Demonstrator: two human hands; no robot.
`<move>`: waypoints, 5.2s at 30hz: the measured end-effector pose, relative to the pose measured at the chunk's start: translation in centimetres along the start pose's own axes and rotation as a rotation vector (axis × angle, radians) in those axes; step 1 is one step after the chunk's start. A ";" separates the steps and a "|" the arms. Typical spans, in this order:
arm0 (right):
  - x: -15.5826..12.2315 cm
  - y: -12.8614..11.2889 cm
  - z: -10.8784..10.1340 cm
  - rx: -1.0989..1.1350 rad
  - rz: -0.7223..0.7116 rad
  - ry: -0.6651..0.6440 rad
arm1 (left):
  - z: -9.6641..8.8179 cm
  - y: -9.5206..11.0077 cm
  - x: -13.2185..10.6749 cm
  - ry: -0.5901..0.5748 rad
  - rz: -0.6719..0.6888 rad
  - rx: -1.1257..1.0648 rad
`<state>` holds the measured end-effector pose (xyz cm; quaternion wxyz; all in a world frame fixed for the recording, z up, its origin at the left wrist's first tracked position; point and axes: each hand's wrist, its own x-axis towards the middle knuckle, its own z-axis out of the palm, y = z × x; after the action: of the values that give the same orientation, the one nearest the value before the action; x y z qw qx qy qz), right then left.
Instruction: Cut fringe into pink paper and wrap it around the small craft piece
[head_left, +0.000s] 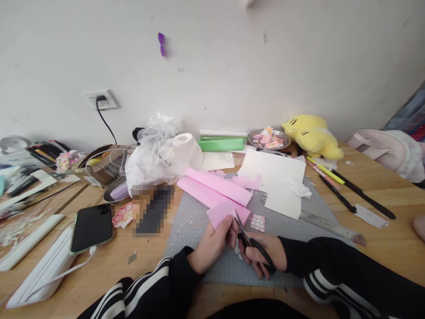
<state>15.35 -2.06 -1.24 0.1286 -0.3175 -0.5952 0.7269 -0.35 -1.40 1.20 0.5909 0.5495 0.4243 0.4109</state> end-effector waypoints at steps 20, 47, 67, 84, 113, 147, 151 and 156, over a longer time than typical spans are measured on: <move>0.4 0.0 0.0 0.072 0.025 0.014 | -0.2 -0.5 0.1 0.010 -0.043 0.074; 0.1 0.1 0.0 -0.003 0.036 -0.008 | -0.4 -0.6 0.0 -0.009 -0.041 0.078; 0.1 0.3 0.0 0.018 -0.008 -0.007 | -0.3 -0.3 0.0 0.013 -0.033 0.035; 0.2 0.3 -0.3 0.004 0.024 -0.023 | -0.2 -0.8 0.1 0.026 -0.086 0.024; 0.0 0.1 -0.1 -0.004 -0.037 -0.019 | -0.3 -0.9 0.0 -0.008 -0.074 0.029; 0.0 -0.2 -0.3 -0.013 -0.020 -0.063 | 0.0 -0.6 0.0 -0.013 -0.111 0.048; 0.2 0.2 -0.4 -0.017 -0.005 -0.045 | -0.1 -0.5 0.0 -0.016 -0.104 0.058; 0.4 0.4 -0.4 -0.019 0.015 -0.036 | -0.1 -0.3 -0.1 -0.014 -0.089 0.041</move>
<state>15.41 -1.66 -1.78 0.1093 -0.3103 -0.6020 0.7276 -0.51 -1.47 0.87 0.6001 0.5451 0.4526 0.3713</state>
